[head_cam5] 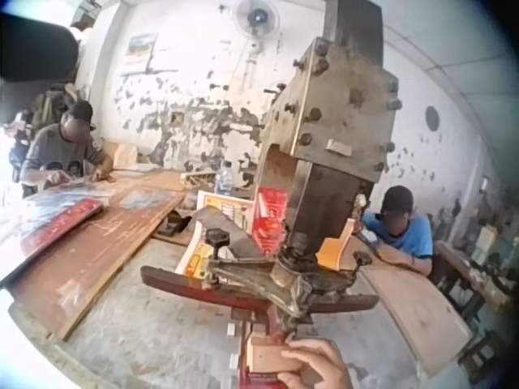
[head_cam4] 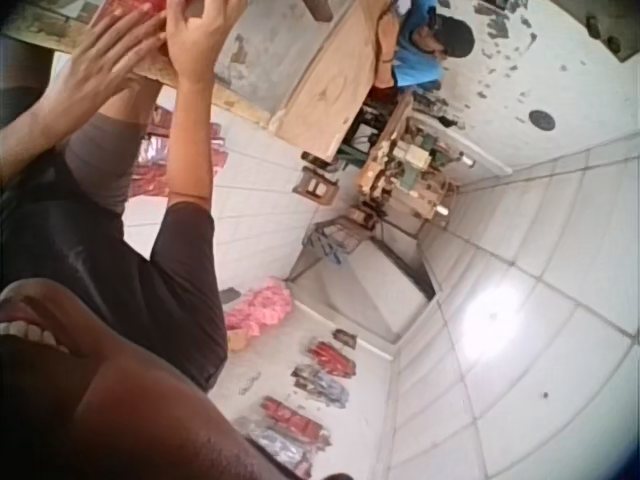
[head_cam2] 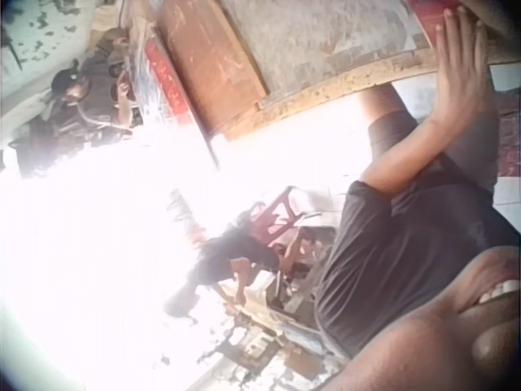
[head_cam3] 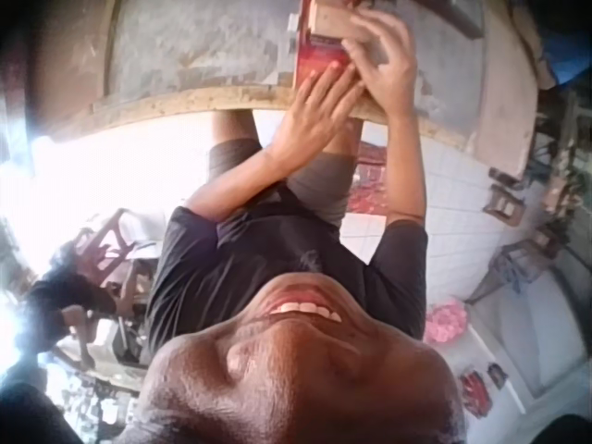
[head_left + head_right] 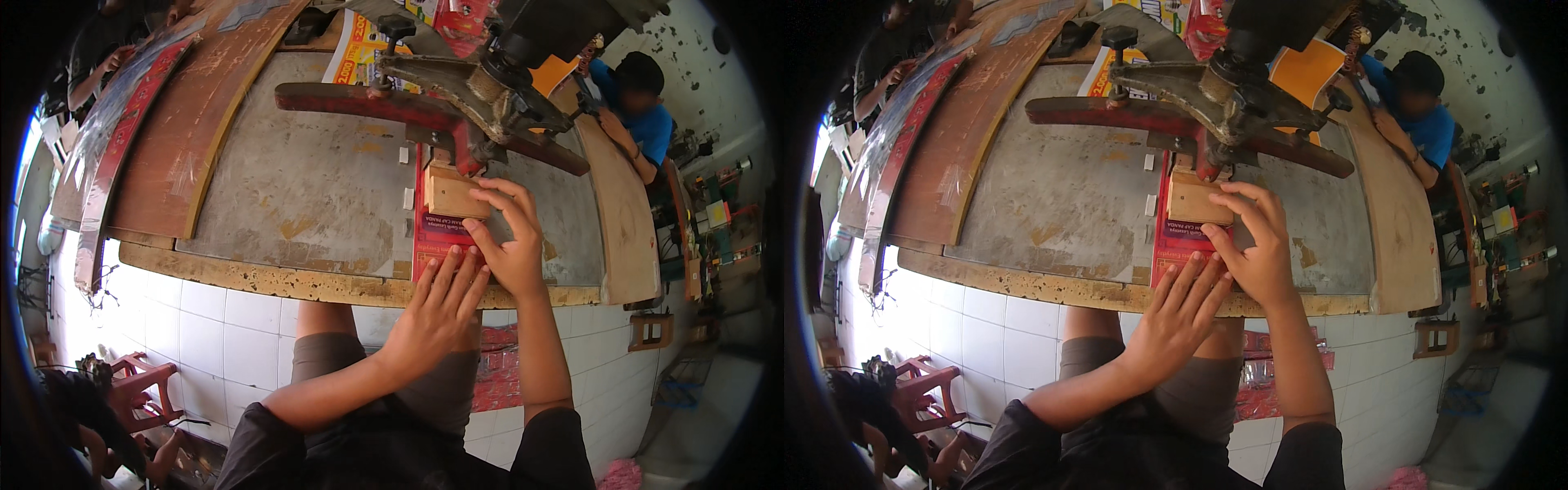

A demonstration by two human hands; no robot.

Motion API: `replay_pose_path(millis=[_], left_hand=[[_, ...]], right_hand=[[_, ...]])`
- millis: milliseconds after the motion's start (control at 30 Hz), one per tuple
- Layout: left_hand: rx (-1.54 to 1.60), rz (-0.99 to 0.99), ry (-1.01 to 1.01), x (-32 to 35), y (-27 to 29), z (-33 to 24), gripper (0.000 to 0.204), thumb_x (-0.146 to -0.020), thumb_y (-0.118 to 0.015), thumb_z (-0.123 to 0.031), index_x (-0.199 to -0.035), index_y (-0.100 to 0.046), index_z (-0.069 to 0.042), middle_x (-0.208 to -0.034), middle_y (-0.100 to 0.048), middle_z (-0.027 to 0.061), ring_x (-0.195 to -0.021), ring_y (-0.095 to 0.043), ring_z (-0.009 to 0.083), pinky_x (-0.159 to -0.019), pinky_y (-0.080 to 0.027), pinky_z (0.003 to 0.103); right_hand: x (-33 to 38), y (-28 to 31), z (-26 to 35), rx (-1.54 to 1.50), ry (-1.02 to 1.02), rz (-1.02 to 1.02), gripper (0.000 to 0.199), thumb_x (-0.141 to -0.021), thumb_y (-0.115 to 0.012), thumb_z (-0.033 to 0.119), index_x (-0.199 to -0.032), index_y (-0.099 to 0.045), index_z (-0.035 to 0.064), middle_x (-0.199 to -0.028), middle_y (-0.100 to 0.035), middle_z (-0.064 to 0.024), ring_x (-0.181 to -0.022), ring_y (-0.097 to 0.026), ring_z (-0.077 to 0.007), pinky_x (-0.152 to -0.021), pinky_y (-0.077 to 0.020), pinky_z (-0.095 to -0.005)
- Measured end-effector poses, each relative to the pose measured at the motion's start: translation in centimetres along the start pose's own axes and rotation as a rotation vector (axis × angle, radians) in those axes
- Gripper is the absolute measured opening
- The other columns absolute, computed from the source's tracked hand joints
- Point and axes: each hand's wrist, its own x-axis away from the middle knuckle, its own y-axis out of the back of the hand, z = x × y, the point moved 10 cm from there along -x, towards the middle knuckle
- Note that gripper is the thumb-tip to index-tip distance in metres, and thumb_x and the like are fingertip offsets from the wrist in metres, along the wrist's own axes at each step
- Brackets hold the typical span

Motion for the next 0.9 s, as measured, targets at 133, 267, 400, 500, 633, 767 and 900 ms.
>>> replay_pose_path(millis=[133,267,400,500,633,767,900], left_hand=[[0.598,-0.100,-0.043,0.2,4.8,3.2,0.053,-0.097,-0.078,-0.024,-0.146,-0.064,-0.009,-0.151,-0.061,0.0189,-0.147,-0.056,0.0370,-0.115,-0.050,0.053],[0.234,-0.183,0.029,-2.3,8.7,10.9,0.033,-0.096,-0.074,-0.012,-0.128,-0.072,-0.006,-0.135,-0.070,0.0142,-0.133,-0.063,0.0337,-0.110,-0.052,0.051],[0.106,-0.102,-0.168,-5.7,7.3,14.5,0.039,-0.100,-0.069,-0.018,-0.136,-0.068,-0.003,-0.144,-0.066,0.0168,-0.142,-0.057,0.0370,-0.121,-0.045,0.051],[0.102,-0.042,-0.262,-6.9,5.9,15.1,0.044,-0.101,-0.065,-0.020,-0.141,-0.064,-0.001,-0.151,-0.062,0.0192,-0.147,-0.053,0.0392,-0.127,-0.039,0.051],[0.185,0.018,-0.267,-7.2,4.3,15.9,0.048,-0.100,-0.059,-0.015,-0.146,-0.061,0.001,-0.157,-0.059,0.0207,-0.151,-0.049,0.0404,-0.130,-0.035,0.052],[0.200,0.036,-0.247,-7.3,3.8,15.8,0.052,-0.098,-0.056,-0.012,-0.149,-0.060,0.002,-0.162,-0.055,0.0212,-0.155,-0.046,0.0403,-0.133,-0.032,0.053],[0.164,0.053,-0.245,-7.2,3.5,15.9,0.055,-0.099,-0.054,-0.017,-0.151,-0.058,0.002,-0.164,-0.053,0.0219,-0.157,-0.043,0.0397,-0.134,-0.028,0.054]], right_hand=[[0.8,-0.5,1.0,0.078,0.018,0.074,0.054,-0.093,-0.087,0.021,-0.142,-0.067,0.0080,-0.149,-0.059,-0.0132,-0.134,-0.059,-0.0365,-0.114,-0.0485,-0.0481],[2.0,-1.5,1.5,0.155,-0.039,0.132,0.066,-0.095,-0.085,0.028,-0.152,-0.058,0.0088,-0.159,-0.050,-0.0170,-0.143,-0.055,-0.0403,-0.119,-0.0470,-0.0513],[1.9,-1.9,1.5,0.091,-0.045,0.132,0.067,-0.096,-0.084,0.031,-0.153,-0.058,0.0081,-0.160,-0.049,-0.0179,-0.145,-0.054,-0.0421,-0.118,-0.0490,-0.0520],[2.0,-2.0,1.5,0.079,-0.045,0.134,0.067,-0.096,-0.084,0.031,-0.153,-0.058,0.0081,-0.161,-0.049,-0.0181,-0.145,-0.055,-0.0418,-0.117,-0.0510,-0.0510],[1.9,-1.7,1.8,0.109,-0.032,0.121,0.067,-0.095,-0.086,0.029,-0.152,-0.058,0.0085,-0.161,-0.049,-0.0177,-0.142,-0.058,-0.0414,-0.115,-0.0530,-0.0507],[1.9,-1.7,1.5,0.117,-0.026,0.115,0.068,-0.093,-0.087,0.030,-0.152,-0.058,0.0096,-0.161,-0.050,-0.0166,-0.141,-0.060,-0.0409,-0.113,-0.0553,-0.0504],[2.0,-1.8,1.4,0.120,-0.047,0.128,0.068,-0.093,-0.087,0.030,-0.153,-0.059,0.0115,-0.162,-0.050,-0.0147,-0.143,-0.059,-0.0400,-0.113,-0.0556,-0.0503]])
